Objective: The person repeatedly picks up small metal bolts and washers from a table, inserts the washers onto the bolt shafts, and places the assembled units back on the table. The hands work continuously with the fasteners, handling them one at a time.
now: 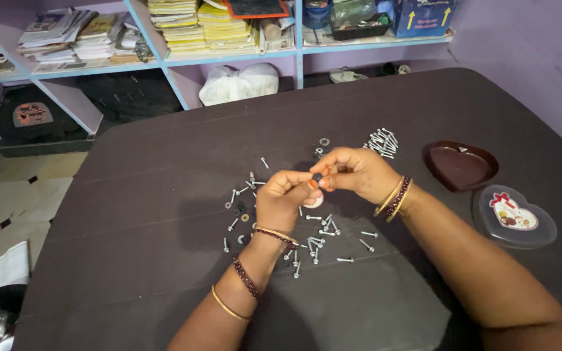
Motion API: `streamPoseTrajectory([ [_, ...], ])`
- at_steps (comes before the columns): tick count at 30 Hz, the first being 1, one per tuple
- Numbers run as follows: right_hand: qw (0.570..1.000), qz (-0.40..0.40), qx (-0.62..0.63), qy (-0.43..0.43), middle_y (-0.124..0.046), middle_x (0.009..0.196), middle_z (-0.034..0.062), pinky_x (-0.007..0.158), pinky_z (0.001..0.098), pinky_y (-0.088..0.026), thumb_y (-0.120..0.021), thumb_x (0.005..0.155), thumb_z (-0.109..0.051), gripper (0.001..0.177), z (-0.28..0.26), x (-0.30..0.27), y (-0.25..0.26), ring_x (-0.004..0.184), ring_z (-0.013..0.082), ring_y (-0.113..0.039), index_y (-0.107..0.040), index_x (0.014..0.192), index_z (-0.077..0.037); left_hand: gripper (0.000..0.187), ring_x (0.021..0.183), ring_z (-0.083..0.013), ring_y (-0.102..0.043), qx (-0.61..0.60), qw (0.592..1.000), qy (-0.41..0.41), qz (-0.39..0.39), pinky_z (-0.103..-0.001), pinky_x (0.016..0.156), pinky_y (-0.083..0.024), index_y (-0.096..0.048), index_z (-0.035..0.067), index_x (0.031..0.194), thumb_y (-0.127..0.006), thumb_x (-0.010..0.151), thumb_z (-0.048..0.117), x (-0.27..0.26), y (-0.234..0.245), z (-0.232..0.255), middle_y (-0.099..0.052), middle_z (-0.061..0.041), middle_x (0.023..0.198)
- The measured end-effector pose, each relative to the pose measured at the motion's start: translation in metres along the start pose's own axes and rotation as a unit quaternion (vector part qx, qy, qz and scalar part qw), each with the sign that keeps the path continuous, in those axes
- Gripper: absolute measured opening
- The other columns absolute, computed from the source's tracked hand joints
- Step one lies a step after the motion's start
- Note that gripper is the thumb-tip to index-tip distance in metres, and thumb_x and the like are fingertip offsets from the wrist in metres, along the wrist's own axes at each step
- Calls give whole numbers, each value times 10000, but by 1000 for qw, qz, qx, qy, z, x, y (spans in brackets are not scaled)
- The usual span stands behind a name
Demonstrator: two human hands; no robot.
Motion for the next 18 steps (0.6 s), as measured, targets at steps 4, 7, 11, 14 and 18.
streamPoseTrajectory([
  [4, 1000, -13, -2, 12, -682, 934, -9, 841, 262, -561, -710, 894, 21, 285, -5, -1, -1, 889, 79, -657, -705, 1174, -29, 128, 745, -169, -732, -37, 999, 15, -16, -281, 696, -603, -652, -60, 1040, -654, 914, -38, 4, 3, 0, -750, -142, 887],
  [7, 1000, -9, -4, 9, -703, 959, 7, 847, 263, -569, -709, 893, 19, 275, -6, -3, -3, 907, 84, -673, -707, 1165, -19, 234, 769, -165, -721, -69, 997, -16, -41, -273, 705, -589, -580, -57, 1133, -642, 907, -71, 6, 6, -3, -741, -138, 906],
  [11, 1000, -2, 23, 0, -699, 956, 13, 813, 259, -570, -700, 887, 14, 331, -6, -3, -2, 875, 97, -679, -686, 1213, -37, 372, 798, -144, -704, 0, 998, -60, -36, -249, 722, -568, -497, -37, 1227, -640, 890, -97, 6, 5, -4, -727, -125, 913],
  [14, 1000, -13, 3, 7, -693, 957, 17, 815, 264, -568, -698, 906, 20, 305, -7, -4, -1, 877, 108, -683, -707, 1209, -8, 378, 796, -132, -704, 43, 994, -91, -39, -241, 712, -568, -476, -24, 1225, -640, 892, -93, 4, 2, -2, -720, -107, 912],
  [18, 1000, -13, -10, 8, -716, 963, 37, 826, 274, -575, -682, 926, 0, 294, -8, -5, -2, 885, 118, -700, -710, 1218, -3, 360, 771, -128, -694, 75, 991, -102, -39, -236, 664, -545, -481, -22, 1206, -643, 894, -94, 3, 2, 2, -718, -104, 901],
])
Point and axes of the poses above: each hand's wrist, its own x-axis towards the middle knuckle, its own y-axis out of the back of the hand, z = x × y, the point moved 1 cm from there along x, towards the middle knuckle
